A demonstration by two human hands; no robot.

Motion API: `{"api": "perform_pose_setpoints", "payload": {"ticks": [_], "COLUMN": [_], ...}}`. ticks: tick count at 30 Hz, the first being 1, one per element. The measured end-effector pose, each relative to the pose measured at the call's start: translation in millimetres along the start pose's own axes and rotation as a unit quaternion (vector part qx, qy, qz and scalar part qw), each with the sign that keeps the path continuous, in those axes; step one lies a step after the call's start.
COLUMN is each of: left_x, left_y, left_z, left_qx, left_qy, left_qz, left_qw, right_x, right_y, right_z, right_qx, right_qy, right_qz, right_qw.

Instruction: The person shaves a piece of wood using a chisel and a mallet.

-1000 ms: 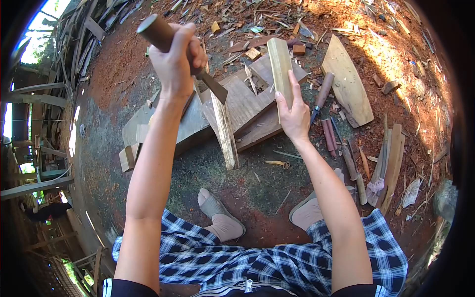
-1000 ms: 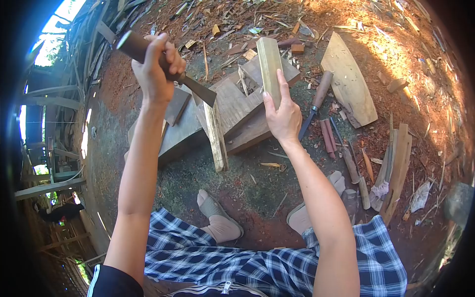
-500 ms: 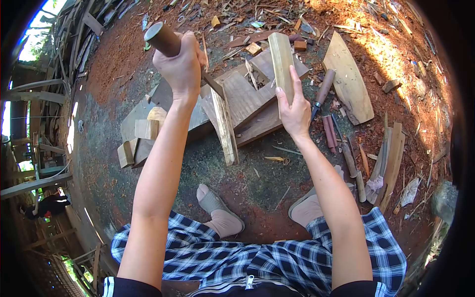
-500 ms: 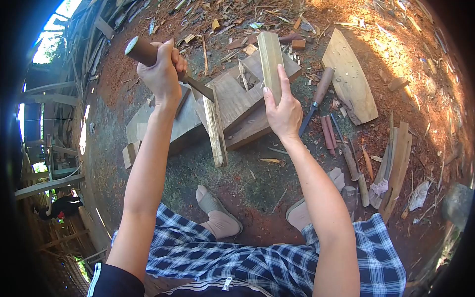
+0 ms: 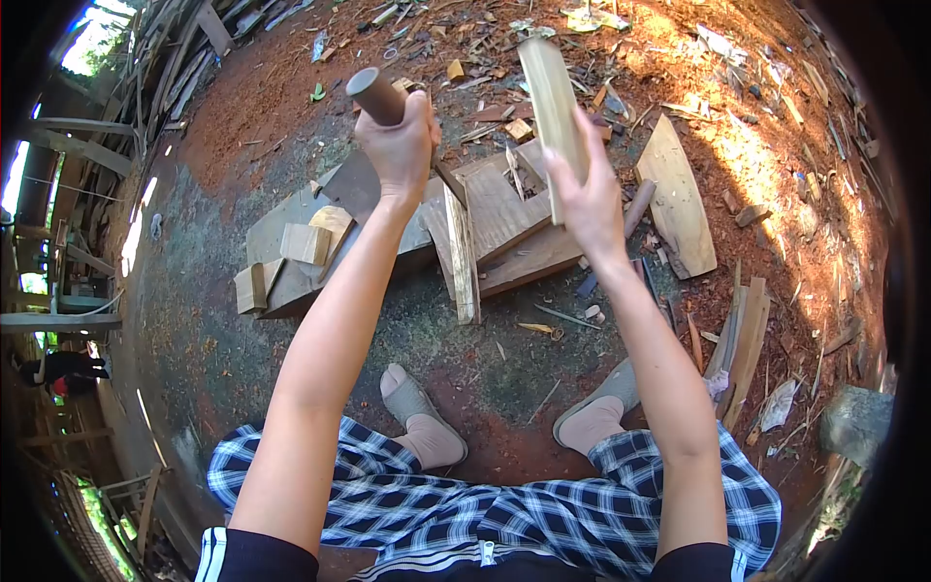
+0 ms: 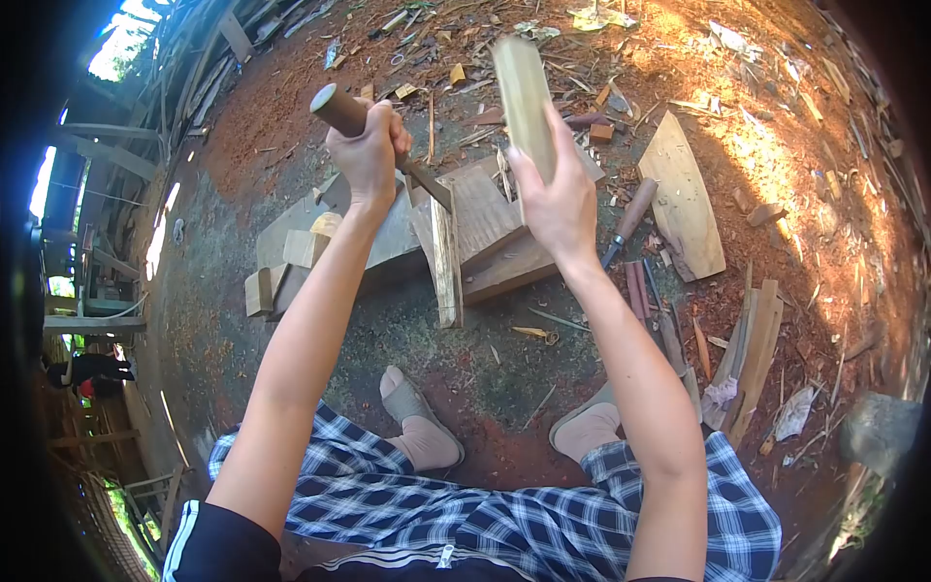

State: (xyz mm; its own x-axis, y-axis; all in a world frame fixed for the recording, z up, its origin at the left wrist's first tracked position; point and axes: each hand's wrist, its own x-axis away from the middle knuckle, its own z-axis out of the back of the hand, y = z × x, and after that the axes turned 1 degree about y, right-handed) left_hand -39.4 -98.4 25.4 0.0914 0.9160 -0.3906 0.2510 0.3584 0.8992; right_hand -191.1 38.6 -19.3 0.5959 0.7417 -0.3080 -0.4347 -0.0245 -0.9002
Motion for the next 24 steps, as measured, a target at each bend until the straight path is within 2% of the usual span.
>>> {"api": "perform_pose_setpoints", "payload": {"ticks": [2, 3, 4, 5, 7, 8, 9, 11, 12, 13, 14, 15, 17, 18, 19, 20, 21, 23, 24], "left_x": [1, 2, 2, 3, 7, 2, 6, 9, 9, 11, 12, 12, 11, 11, 14, 16, 13, 18, 16], "left_y": [-1, 0, 2, 4, 5, 4, 1, 5, 6, 3, 0, -2, -3, -2, -1, 0, -1, -14, -19], "left_z": [-1, -2, -6, -6, -6, -6, -9, -8, -7, -5, -2, -1, -2, -4, -3, -3, -6, 0, 4], "left_qx": [-0.004, -0.01, 0.011, 0.015, -0.039, -0.016, 0.074, 0.063, 0.066, 0.011, -0.044, -0.044, -0.082, -0.057, -0.057, -0.083, -0.106, -0.088, -0.141], "left_qy": [0.005, 0.004, 0.03, 0.033, 0.033, 0.038, 0.058, 0.061, 0.064, 0.059, 0.054, 0.058, 0.054, 0.04, 0.036, 0.041, 0.051, 0.047, 0.029], "left_qz": [0.004, 0.006, 0.005, 0.001, -0.06, -0.106, -0.053, -0.052, -0.051, -0.07, -0.09, -0.088, -0.117, -0.155, -0.156, -0.139, -0.127, -0.099, -0.122], "left_qw": [1.0, 1.0, 0.999, 0.999, 0.997, 0.994, 0.994, 0.995, 0.994, 0.996, 0.994, 0.993, 0.988, 0.985, 0.985, 0.986, 0.985, 0.99, 0.982], "right_x": [-19, -30, -36, -36, -31, -30, -33, -39, -42, -39, -38, -37, -48, -50, -50, -57, -63, -56, -48], "right_y": [-81, -102, -125, -140, -160, -156, -161, -175, -174, -180, -190, -196, -182, -178, -180, -189, -192, -197, -200], "right_z": [18, 19, 22, 21, 21, 15, 15, 17, 12, 11, 11, 11, 0, 2, 6, 10, 8, 2, 13], "right_qx": [-0.123, -0.121, -0.141, -0.138, -0.029, 0.036, 0.039, 0.262, 0.205, 0.207, 0.121, 0.033, -0.004, 0.082, 0.166, 0.189, 0.194, 0.078, 0.043], "right_qy": [-0.047, -0.019, -0.055, -0.057, -0.095, -0.169, -0.171, -0.271, -0.229, -0.234, -0.167, -0.097, -0.099, -0.215, -0.324, -0.378, -0.37, -0.21, -0.204], "right_qz": [0.07, 0.201, 0.267, 0.272, 0.288, 0.247, 0.25, 0.202, 0.252, 0.249, 0.282, 0.311, 0.321, 0.263, 0.196, 0.102, 0.104, 0.295, 0.3], "right_qw": [0.989, 0.972, 0.952, 0.95, 0.952, 0.954, 0.952, 0.904, 0.918, 0.917, 0.937, 0.945, 0.942, 0.937, 0.911, 0.901, 0.903, 0.929, 0.931]}}
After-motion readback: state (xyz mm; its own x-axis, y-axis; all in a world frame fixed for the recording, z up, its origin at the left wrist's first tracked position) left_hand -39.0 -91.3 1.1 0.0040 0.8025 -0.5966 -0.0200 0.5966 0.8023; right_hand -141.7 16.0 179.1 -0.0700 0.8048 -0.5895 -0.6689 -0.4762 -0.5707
